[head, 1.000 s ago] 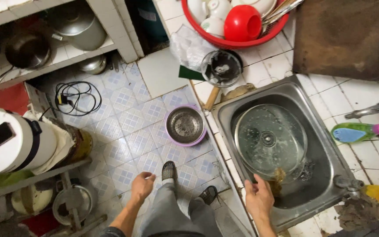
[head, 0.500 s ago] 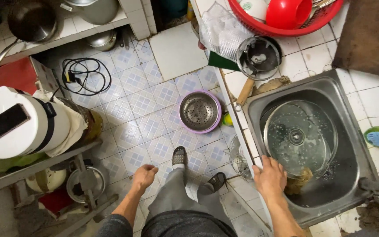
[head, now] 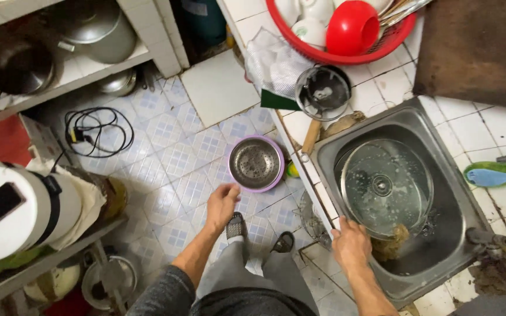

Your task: Scrubbing a glass pot lid and a small frying pan in a sink using a scouring pad

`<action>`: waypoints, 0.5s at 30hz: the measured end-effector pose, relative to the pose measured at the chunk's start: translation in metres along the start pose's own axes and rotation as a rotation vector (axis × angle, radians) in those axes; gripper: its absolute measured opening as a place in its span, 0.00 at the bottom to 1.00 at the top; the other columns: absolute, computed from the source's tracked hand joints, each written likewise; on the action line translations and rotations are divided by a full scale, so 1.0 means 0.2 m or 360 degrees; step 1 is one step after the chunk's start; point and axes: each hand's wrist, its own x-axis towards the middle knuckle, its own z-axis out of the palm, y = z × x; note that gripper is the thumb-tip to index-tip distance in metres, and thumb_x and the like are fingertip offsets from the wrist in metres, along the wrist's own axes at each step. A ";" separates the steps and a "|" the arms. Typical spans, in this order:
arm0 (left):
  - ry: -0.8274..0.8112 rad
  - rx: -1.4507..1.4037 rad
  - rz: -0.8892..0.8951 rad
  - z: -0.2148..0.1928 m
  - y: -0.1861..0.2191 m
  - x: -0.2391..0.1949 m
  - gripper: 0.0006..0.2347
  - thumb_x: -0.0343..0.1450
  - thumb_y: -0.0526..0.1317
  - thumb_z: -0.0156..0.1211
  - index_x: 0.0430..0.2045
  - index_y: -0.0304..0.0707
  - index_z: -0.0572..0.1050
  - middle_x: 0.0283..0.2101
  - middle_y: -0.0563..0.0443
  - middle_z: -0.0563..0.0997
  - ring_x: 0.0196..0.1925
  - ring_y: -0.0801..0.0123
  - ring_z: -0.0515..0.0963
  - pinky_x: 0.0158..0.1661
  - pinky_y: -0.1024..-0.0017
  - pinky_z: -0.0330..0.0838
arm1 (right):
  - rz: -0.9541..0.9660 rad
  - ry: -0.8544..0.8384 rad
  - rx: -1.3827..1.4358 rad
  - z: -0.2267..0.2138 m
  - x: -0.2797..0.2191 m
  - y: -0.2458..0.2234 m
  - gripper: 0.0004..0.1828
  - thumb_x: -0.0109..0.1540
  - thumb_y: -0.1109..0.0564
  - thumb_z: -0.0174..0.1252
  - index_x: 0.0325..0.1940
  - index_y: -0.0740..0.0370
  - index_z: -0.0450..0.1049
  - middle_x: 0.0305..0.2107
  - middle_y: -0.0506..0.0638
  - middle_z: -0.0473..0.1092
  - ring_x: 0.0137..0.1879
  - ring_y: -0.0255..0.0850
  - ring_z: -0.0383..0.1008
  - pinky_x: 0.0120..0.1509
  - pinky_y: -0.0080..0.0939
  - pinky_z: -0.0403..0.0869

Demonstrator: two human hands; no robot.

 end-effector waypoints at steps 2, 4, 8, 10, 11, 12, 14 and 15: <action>-0.0061 -0.0109 0.0090 0.14 0.21 0.01 0.15 0.69 0.49 0.59 0.42 0.39 0.80 0.39 0.49 0.85 0.36 0.67 0.85 0.42 0.71 0.77 | 0.0008 -0.0022 -0.0010 0.06 0.01 0.02 0.29 0.59 0.46 0.59 0.64 0.54 0.72 0.46 0.51 0.76 0.50 0.53 0.71 0.53 0.48 0.74; -0.0121 -0.0220 0.0178 0.27 0.43 0.00 0.16 0.68 0.49 0.60 0.43 0.40 0.80 0.38 0.50 0.84 0.36 0.68 0.84 0.40 0.72 0.77 | 0.0014 -0.0043 -0.0018 0.06 0.01 0.01 0.31 0.59 0.47 0.60 0.65 0.55 0.71 0.47 0.52 0.75 0.51 0.53 0.70 0.56 0.47 0.73; -0.0157 -0.0283 0.0178 0.56 0.75 0.08 0.16 0.69 0.49 0.59 0.43 0.37 0.77 0.40 0.52 0.82 0.34 0.74 0.81 0.35 0.76 0.76 | 0.0016 -0.0150 0.0036 -0.03 0.00 -0.02 0.31 0.60 0.45 0.60 0.66 0.56 0.70 0.48 0.52 0.74 0.56 0.52 0.69 0.58 0.47 0.74; -0.0140 -0.0404 0.0126 0.69 0.82 0.18 0.17 0.68 0.48 0.61 0.45 0.35 0.76 0.39 0.51 0.81 0.34 0.75 0.79 0.35 0.76 0.76 | 0.0030 -0.0171 0.0143 -0.08 0.01 -0.03 0.32 0.60 0.47 0.60 0.66 0.58 0.69 0.50 0.54 0.74 0.58 0.55 0.68 0.58 0.51 0.75; -0.0088 -0.0239 0.0137 0.74 0.84 0.25 0.20 0.68 0.50 0.61 0.46 0.35 0.75 0.45 0.49 0.81 0.43 0.68 0.79 0.45 0.72 0.73 | -0.0032 -0.0099 0.0184 -0.11 0.01 -0.04 0.29 0.59 0.49 0.61 0.64 0.60 0.70 0.49 0.56 0.75 0.56 0.56 0.70 0.58 0.52 0.75; -0.0033 -0.0076 0.0142 0.80 0.86 0.31 0.22 0.67 0.52 0.62 0.48 0.36 0.74 0.50 0.47 0.81 0.52 0.62 0.78 0.55 0.67 0.70 | -0.0096 -0.0031 0.0222 -0.14 0.00 -0.04 0.27 0.59 0.52 0.62 0.61 0.63 0.71 0.49 0.57 0.75 0.54 0.56 0.71 0.57 0.54 0.76; -0.0031 -0.0128 0.0066 0.86 0.88 0.41 0.22 0.66 0.52 0.64 0.49 0.36 0.73 0.39 0.48 0.79 0.39 0.66 0.76 0.45 0.68 0.70 | -0.0135 0.0075 0.0208 -0.11 0.01 -0.03 0.26 0.57 0.52 0.61 0.59 0.63 0.72 0.43 0.58 0.76 0.49 0.56 0.71 0.53 0.52 0.75; -0.0028 -0.0183 -0.0016 0.90 0.89 0.45 0.23 0.66 0.51 0.65 0.50 0.37 0.73 0.28 0.50 0.78 0.26 0.70 0.73 0.35 0.69 0.70 | -0.0174 0.0174 0.0190 -0.10 0.01 -0.02 0.25 0.56 0.52 0.61 0.56 0.63 0.73 0.37 0.58 0.76 0.43 0.55 0.71 0.48 0.51 0.75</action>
